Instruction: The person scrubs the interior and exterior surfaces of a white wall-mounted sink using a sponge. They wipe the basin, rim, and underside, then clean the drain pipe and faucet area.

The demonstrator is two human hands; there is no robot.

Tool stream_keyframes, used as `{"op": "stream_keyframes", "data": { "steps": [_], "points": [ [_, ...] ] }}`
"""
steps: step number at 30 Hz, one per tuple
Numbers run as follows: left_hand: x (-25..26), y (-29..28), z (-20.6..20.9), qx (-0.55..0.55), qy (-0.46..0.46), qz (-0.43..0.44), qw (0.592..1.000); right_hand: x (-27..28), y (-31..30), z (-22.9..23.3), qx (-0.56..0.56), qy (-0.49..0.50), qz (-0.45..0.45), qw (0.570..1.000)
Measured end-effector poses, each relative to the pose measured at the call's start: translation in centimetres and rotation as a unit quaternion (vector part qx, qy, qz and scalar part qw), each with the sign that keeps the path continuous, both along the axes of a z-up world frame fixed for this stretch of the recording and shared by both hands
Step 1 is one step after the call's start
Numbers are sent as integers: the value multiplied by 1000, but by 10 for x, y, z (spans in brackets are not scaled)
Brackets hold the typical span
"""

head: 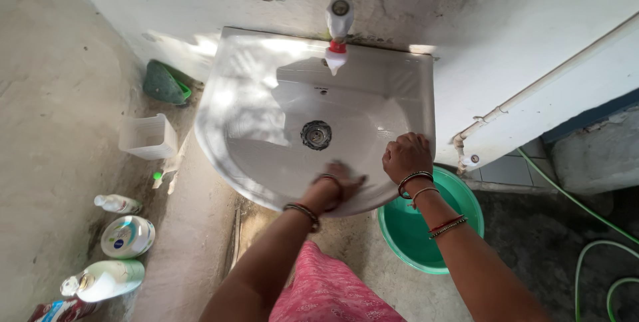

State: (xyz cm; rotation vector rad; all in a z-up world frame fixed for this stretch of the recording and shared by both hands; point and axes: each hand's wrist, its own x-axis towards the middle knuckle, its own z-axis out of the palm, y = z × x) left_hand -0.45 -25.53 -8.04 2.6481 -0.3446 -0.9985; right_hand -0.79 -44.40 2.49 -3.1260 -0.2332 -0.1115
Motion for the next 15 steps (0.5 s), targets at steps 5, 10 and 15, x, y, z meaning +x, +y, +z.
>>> {"op": "stream_keyframes", "data": {
  "steps": [5, 10, 15],
  "points": [
    [-15, 83, 34, 154, -15, 158, 975, -1, 8, 4, 3, 16, -11, 1000],
    [-20, -5, 33, -48, -4, 6, 999, -1, 12, 6, -7, 26, -16, 999],
    [-6, 66, 35, 128, 80, 98, 984, -2, 15, 9, -5, 37, -20, 999]
  ]
}}
